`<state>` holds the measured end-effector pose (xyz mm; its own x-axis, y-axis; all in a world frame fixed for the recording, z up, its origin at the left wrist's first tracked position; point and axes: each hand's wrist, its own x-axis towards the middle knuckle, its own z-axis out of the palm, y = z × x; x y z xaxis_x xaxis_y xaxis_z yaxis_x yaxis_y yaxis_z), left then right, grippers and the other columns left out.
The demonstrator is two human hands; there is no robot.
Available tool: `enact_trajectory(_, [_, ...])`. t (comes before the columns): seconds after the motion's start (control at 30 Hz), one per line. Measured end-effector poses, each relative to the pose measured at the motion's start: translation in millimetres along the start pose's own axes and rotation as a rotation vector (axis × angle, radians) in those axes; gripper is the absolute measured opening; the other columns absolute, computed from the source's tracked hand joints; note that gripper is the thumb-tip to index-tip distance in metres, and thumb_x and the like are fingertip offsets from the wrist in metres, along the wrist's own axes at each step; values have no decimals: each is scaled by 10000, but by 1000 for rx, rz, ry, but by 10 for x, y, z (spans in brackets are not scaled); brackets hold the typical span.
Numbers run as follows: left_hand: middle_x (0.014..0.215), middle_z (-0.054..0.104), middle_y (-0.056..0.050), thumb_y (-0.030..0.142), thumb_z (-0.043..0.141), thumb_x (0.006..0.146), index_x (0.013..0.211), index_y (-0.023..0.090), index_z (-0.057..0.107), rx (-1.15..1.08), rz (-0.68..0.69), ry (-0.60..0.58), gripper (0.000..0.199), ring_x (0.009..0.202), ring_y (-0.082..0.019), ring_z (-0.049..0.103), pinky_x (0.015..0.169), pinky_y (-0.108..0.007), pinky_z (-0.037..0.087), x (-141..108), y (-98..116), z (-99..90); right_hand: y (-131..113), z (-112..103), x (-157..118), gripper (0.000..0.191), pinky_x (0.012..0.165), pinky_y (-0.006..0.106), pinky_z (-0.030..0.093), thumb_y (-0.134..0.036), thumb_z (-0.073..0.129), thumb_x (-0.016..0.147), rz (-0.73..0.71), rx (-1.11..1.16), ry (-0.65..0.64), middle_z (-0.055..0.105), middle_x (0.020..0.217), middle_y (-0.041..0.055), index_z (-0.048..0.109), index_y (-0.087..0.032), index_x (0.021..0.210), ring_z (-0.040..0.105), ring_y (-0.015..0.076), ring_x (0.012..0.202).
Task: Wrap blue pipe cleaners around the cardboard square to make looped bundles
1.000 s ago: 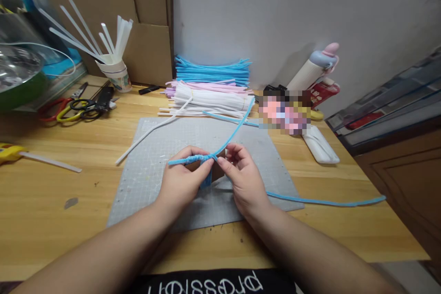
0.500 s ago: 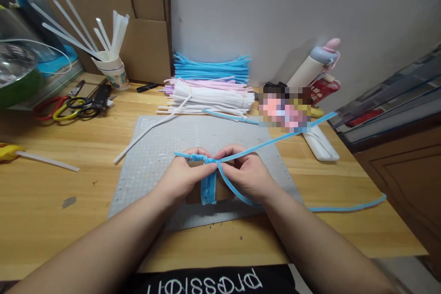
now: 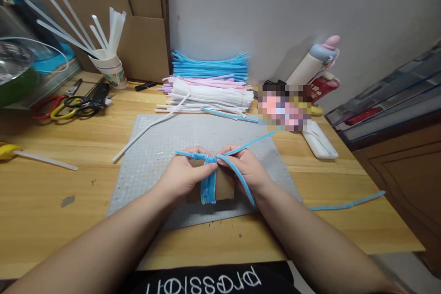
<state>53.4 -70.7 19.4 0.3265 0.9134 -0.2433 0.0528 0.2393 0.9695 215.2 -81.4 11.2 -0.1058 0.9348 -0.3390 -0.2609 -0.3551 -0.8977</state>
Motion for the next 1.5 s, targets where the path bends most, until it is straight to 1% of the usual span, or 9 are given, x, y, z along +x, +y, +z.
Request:
enact_trajectory(0.17, [689, 634, -4, 305, 715, 694, 731, 178, 627, 132, 54, 35, 159, 619, -144, 563, 578, -251, 424, 2, -16, -22, 20, 0, 15, 262, 591, 251, 428, -274, 828, 538, 90, 121, -56, 625, 571, -30, 627, -175, 674, 576, 131, 573])
enact_trajectory(0.27, [677, 633, -8, 318, 726, 677, 723, 173, 626, 92, 47, 96, 182, 615, -151, 568, 582, -258, 432, -8, -2, 0, 2, 21, -6, 309, 629, 263, 449, -239, 821, 532, 38, 61, -65, 644, 647, -28, 621, -191, 762, 586, 142, 621])
enact_trajectory(0.37, [657, 623, 1, 338, 745, 652, 732, 172, 615, 10, 27, 158, 226, 595, -149, 569, 582, -261, 441, -11, 9, 15, 0, 43, -37, 309, 658, 268, 451, -232, 756, 587, -90, 57, 29, 633, 740, -29, 578, -217, 839, 577, 146, 689])
enact_trajectory(0.43, [660, 624, 6, 347, 749, 650, 752, 176, 611, -3, 28, 189, 242, 590, -147, 570, 588, -265, 451, -8, 8, 10, 5, 50, -60, 172, 671, 279, 441, -269, 665, 684, -185, -7, 97, 598, 753, -20, 558, -214, 807, 549, 143, 701])
enact_trajectory(0.6, [632, 619, 18, 349, 738, 665, 746, 187, 609, 87, 75, 263, 222, 547, -139, 559, 558, -254, 447, -21, 5, -10, 15, 72, -121, 78, 750, 327, 427, -286, 615, 792, -497, -492, 196, 560, 819, 24, 643, -215, 777, 523, 177, 807])
enact_trajectory(0.77, [622, 614, 25, 341, 739, 663, 757, 192, 596, 6, 49, 261, 227, 531, -125, 542, 523, -233, 427, -55, 21, 32, 55, 123, -164, 78, 864, 371, 422, -201, 634, 804, -747, -697, 251, 535, 888, 29, 687, -257, 823, 536, 194, 910])
enact_trajectory(1.1, [690, 668, -4, 313, 750, 642, 759, 181, 625, -21, 87, 316, 216, 618, -157, 608, 592, -256, 474, -70, 69, 60, 70, 149, -209, 87, 829, 397, 401, -223, 612, 843, -783, -790, 270, 693, 848, 18, 687, -264, 864, 604, 207, 835])
enact_trajectory(1.3, [781, 721, -41, 317, 794, 612, 834, 158, 672, -225, 30, 267, 299, 700, -188, 669, 671, -283, 526, -42, 16, 73, 63, 149, -199, 217, 838, 406, 376, -191, 575, 870, -795, -866, 213, 694, 873, 12, 704, -317, 991, 607, 204, 859])
enact_trajectory(1.5, [780, 721, -30, 294, 801, 621, 828, 155, 670, -283, 23, 268, 282, 707, -170, 670, 668, -259, 535, -39, 5, 76, 91, 133, -179, 236, 826, 391, 378, -165, 583, 848, -786, -859, 208, 646, 843, 16, 720, -312, 973, 581, 195, 857])
